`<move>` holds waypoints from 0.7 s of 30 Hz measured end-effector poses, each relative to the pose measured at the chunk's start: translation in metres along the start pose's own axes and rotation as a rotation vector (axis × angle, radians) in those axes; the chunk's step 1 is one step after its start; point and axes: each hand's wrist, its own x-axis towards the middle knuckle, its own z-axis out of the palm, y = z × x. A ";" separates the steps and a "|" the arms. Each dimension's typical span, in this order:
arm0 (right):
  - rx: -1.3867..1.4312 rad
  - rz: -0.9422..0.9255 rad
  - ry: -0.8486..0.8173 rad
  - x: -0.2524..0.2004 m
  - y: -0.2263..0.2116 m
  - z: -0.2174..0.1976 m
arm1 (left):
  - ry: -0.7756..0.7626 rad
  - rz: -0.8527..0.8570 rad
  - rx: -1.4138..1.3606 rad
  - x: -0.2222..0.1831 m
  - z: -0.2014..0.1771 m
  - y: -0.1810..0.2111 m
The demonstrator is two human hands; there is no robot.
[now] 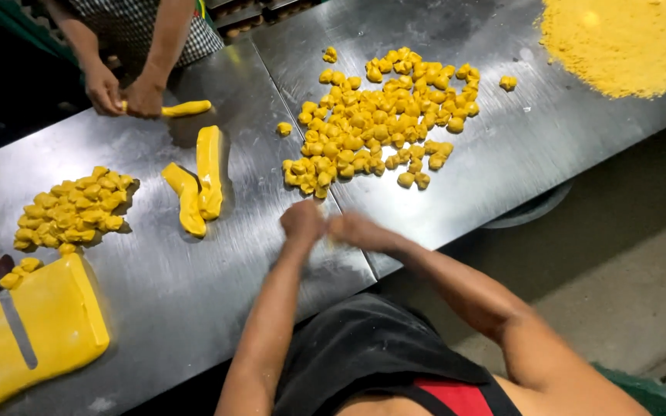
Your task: Roll and shape pieces of yellow dough on a metal bakery table.
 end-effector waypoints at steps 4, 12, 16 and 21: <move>-0.583 -0.701 -0.454 -0.022 -0.073 0.029 | -0.055 -0.522 -0.270 -0.012 0.032 -0.078; -0.670 -0.576 0.137 0.017 0.011 0.017 | -0.311 -0.383 -1.763 -0.065 -0.075 0.018; -0.294 -0.092 0.131 -0.035 0.052 0.009 | -0.624 -0.455 -1.418 -0.070 -0.030 -0.033; -0.083 0.063 0.358 -0.112 0.095 -0.010 | -0.488 -0.216 -0.815 -0.011 -0.010 -0.157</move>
